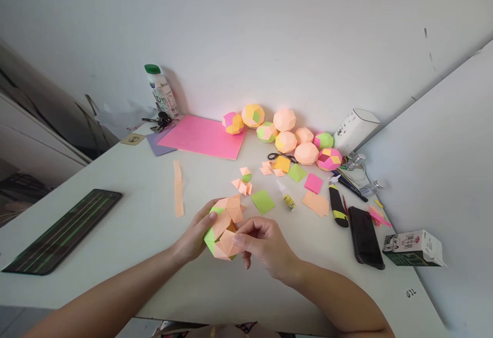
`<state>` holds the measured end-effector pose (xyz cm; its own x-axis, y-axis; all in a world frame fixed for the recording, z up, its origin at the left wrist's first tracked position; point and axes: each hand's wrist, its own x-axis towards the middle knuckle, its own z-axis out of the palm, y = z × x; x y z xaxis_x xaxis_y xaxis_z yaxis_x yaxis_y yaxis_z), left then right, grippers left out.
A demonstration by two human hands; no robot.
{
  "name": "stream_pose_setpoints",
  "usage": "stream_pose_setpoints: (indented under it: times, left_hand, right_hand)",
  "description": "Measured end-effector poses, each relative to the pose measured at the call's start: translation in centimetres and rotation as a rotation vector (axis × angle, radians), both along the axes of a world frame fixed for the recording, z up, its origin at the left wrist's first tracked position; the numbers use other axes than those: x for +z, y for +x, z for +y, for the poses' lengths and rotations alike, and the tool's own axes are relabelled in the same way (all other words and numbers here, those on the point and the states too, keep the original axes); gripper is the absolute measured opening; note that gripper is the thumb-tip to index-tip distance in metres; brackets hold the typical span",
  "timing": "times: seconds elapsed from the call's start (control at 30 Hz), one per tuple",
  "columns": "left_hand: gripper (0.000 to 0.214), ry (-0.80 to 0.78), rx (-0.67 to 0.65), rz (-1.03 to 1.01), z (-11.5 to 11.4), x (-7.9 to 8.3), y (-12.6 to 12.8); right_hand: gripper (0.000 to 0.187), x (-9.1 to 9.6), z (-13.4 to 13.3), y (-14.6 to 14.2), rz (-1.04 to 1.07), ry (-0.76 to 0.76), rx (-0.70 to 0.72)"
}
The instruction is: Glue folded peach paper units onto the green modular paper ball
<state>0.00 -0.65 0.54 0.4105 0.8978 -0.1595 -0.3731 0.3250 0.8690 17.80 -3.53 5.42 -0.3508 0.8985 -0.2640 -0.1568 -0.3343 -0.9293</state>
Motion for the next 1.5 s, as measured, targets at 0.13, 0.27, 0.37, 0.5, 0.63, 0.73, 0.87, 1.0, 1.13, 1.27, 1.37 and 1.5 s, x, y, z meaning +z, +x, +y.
stream_pose_setpoints:
  times: [0.13, 0.27, 0.37, 0.5, 0.63, 0.73, 0.87, 1.0, 1.13, 1.27, 1.37, 1.5]
  left_hand:
    - [0.049, 0.001, -0.002, 0.007, -0.1, 0.1, 0.0]
    - [0.051, 0.010, -0.031, 0.001, -0.1, 0.2, 0.0]
    - [0.052, 0.005, -0.018, 0.000, -0.1, 0.3, 0.1]
    - [0.052, -0.008, -0.012, 0.007, -0.1, 0.3, 0.1]
    - [0.051, 0.003, 0.008, 0.028, -0.2, 0.1, 0.0]
    - [0.053, 0.010, 0.028, 0.056, -0.4, 0.0, 0.0]
    - [0.056, 0.047, 0.054, 0.117, -0.5, 0.0, 0.0]
    - [0.053, 0.103, 0.098, 0.199, -0.4, 0.3, 0.0]
    - [0.052, 0.171, 0.066, 0.299, -0.5, 1.0, -0.2]
    - [0.058, 0.274, 0.074, 0.355, -0.6, 1.0, -0.4]
    - [0.075, 0.357, 0.000, 0.261, -0.7, 0.5, -0.4]
    - [0.094, 0.393, -0.096, 0.137, -0.8, 0.3, -0.4]
  right_hand:
    - [0.021, 0.1, 0.0, -0.1, 0.001, -0.003, 0.000]
    - [0.022, 0.1, 0.0, -0.1, -0.010, 0.004, 0.001]
    - [0.022, 0.0, 0.0, -0.2, -0.022, -0.011, 0.014]
    - [0.024, -0.2, -0.1, -0.3, -0.044, -0.009, 0.010]
    - [0.025, -0.5, -0.1, -0.4, -0.076, 0.013, -0.001]
    - [0.026, -0.6, -0.1, -0.4, -0.094, 0.007, 0.002]
    - [0.026, -0.6, -0.2, -0.5, -0.102, 0.000, -0.011]
    - [0.026, -0.6, -0.2, -0.6, -0.113, -0.001, -0.018]
    - [0.025, -0.5, -0.3, -0.4, -0.123, 0.022, -0.035]
    - [0.023, -0.3, -0.4, -0.2, -0.133, 0.043, -0.083]
    - [0.023, -0.2, -0.3, -0.2, -0.146, 0.060, -0.123]
    - [0.022, 0.1, -0.3, 0.0, -0.169, 0.107, -0.152]
